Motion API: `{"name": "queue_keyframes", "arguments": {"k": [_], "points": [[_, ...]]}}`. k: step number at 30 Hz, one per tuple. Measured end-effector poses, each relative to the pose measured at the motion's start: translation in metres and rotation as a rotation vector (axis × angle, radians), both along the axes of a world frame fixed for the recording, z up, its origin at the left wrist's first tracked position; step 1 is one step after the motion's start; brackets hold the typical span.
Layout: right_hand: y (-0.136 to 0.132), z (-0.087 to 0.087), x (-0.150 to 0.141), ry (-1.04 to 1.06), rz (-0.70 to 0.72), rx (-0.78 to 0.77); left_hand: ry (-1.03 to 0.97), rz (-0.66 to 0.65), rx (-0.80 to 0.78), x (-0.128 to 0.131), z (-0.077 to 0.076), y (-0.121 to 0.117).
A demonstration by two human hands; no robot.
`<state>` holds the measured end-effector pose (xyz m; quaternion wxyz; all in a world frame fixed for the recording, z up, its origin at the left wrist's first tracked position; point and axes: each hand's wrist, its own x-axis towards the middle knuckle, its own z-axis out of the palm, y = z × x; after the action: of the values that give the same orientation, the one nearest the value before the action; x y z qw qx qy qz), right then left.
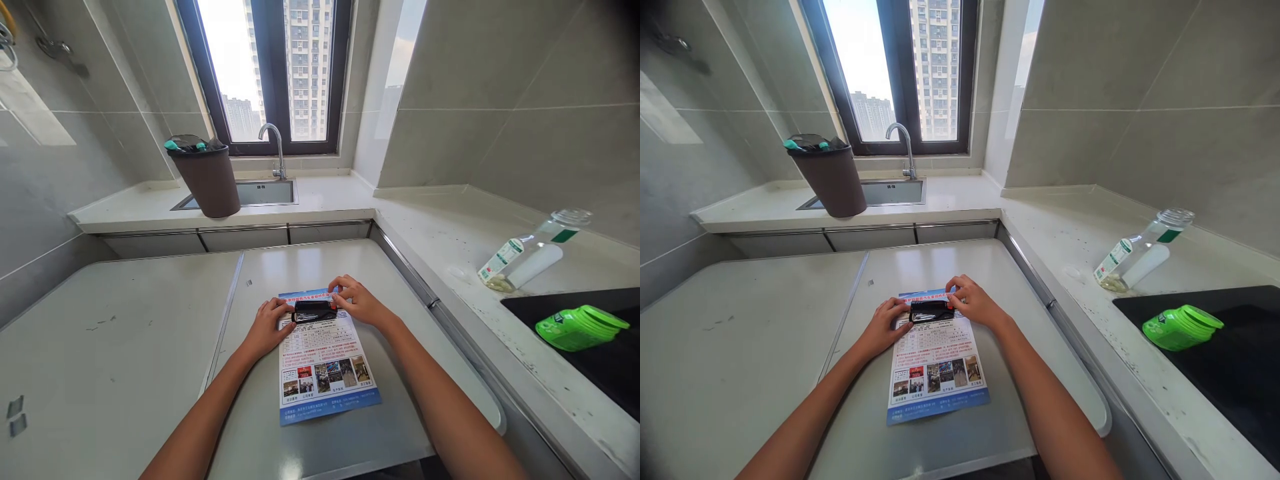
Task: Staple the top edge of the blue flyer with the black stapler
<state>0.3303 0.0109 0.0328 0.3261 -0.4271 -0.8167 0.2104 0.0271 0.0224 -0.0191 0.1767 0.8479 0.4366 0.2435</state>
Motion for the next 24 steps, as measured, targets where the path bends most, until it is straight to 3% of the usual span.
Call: {"name": "queue_keyframes", "arguments": {"k": [11,19,24], "points": [[0.012,-0.007,0.011,-0.043,-0.035,-0.227,-0.009,-0.009,-0.005,-0.001,-0.002,0.002],[0.009,-0.015,-0.008,0.104,-0.080,0.049,-0.043,-0.026,-0.022,-0.003,-0.002,0.003],[0.005,-0.030,-0.028,-0.002,0.046,0.050,-0.161,-0.059,-0.080,-0.003,0.010,-0.002]]}}
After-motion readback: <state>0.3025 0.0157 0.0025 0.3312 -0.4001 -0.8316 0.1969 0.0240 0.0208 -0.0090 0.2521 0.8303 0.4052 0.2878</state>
